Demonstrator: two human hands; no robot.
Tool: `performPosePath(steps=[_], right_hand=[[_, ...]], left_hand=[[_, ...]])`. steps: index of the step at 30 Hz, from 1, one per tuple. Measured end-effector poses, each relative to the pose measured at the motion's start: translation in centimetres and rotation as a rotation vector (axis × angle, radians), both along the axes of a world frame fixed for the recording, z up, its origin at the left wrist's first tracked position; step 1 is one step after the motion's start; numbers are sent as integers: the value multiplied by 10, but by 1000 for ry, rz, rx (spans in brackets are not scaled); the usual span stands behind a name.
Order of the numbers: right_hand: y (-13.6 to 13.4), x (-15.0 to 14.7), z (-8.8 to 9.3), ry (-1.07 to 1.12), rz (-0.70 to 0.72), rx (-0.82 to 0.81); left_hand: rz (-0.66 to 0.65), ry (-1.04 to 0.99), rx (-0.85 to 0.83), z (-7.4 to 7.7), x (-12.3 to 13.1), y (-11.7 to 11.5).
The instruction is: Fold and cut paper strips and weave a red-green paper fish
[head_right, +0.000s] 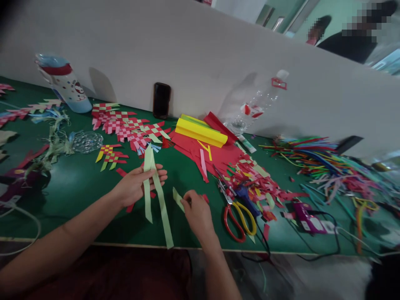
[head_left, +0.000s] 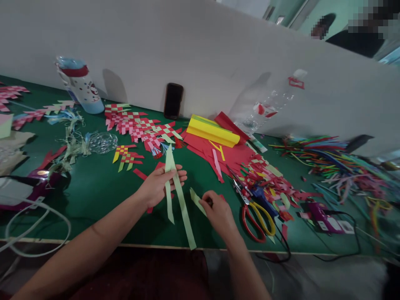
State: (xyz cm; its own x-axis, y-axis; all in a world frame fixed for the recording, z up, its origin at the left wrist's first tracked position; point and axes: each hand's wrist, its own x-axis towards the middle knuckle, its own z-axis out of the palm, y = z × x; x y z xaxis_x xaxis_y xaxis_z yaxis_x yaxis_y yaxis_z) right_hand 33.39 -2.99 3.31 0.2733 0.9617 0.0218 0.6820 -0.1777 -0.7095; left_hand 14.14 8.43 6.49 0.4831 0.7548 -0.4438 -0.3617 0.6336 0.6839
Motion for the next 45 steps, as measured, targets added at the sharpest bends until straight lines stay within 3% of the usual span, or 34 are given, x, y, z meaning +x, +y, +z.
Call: performPosePath(steps=[5, 11, 16, 21, 23, 25, 27, 31, 45], right_hand=[[3, 14, -1, 256, -159, 53], [3, 14, 15, 517, -159, 94], [13, 8, 29, 582, -173, 87], [28, -1, 34, 571, -149, 45], [32, -7, 34, 566, -136, 30], [35, -14, 34, 557, -111, 3], [36, -20, 35, 571, -58, -35], [30, -23, 34, 678, 31, -109], [3, -22, 30, 735, -19, -254]], left_hand=[[-13, -25, 63, 0, 32, 12], [-78, -10, 80, -12, 57, 19], [-103, 32, 186, -20, 62, 23], [29, 137, 469, -12, 52, 17], [-104, 149, 542, -10, 47, 8], [-243, 130, 515, -9, 43, -1], [-255, 126, 474, -11, 40, -7], [-144, 159, 377, -16, 31, -2], [-21, 172, 230, -23, 12, 11]])
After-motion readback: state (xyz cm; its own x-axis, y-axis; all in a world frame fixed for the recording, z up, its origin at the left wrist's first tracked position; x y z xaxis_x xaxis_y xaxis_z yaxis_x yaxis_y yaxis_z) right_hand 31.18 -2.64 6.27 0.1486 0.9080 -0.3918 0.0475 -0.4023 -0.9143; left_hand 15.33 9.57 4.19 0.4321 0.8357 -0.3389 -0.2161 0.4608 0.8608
